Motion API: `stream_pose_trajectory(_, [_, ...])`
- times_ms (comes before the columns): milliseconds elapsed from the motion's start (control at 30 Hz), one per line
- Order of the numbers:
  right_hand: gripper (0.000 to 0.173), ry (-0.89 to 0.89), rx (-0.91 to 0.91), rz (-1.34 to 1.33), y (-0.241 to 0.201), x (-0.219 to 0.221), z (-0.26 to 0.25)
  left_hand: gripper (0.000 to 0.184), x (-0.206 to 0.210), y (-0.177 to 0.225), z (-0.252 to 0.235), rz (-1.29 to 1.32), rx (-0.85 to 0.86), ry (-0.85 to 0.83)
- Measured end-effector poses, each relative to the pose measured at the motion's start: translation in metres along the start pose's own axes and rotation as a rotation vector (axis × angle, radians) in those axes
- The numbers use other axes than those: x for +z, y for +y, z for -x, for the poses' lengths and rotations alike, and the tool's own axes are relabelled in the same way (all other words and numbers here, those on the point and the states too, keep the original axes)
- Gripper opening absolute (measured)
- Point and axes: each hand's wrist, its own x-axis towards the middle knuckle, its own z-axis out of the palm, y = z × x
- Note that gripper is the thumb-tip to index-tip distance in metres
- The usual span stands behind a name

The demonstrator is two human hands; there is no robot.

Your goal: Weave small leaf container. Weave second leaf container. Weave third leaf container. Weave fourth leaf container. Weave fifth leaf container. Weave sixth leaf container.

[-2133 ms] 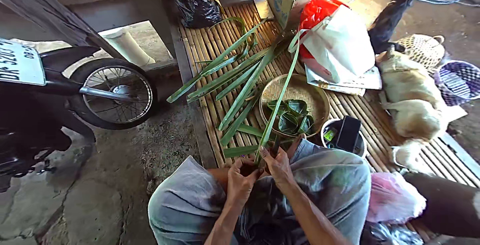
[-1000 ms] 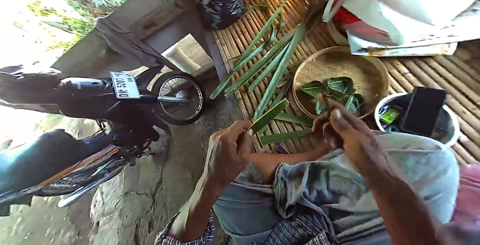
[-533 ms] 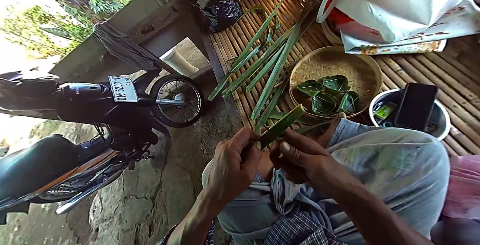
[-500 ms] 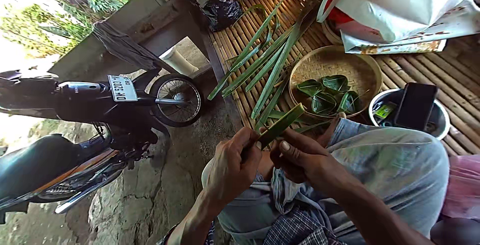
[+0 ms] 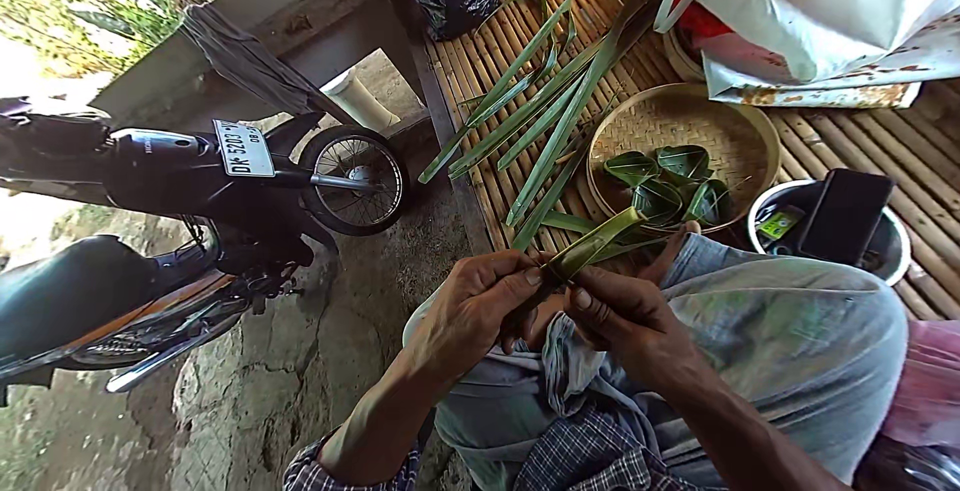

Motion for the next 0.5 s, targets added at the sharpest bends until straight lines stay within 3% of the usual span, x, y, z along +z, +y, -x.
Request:
stream_pose_trajectory(233, [0.032,-0.187,0.082,-0.329,0.003,-0.013,0.012,0.028,0.0,0.0,0.005,0.29,-0.216,-0.172])
stream_pose_trajectory(500, [0.031,-0.157,0.065,-0.295,0.005,-0.014,0.018,0.029,0.003,-0.002,0.007,0.265,-0.241,-0.151])
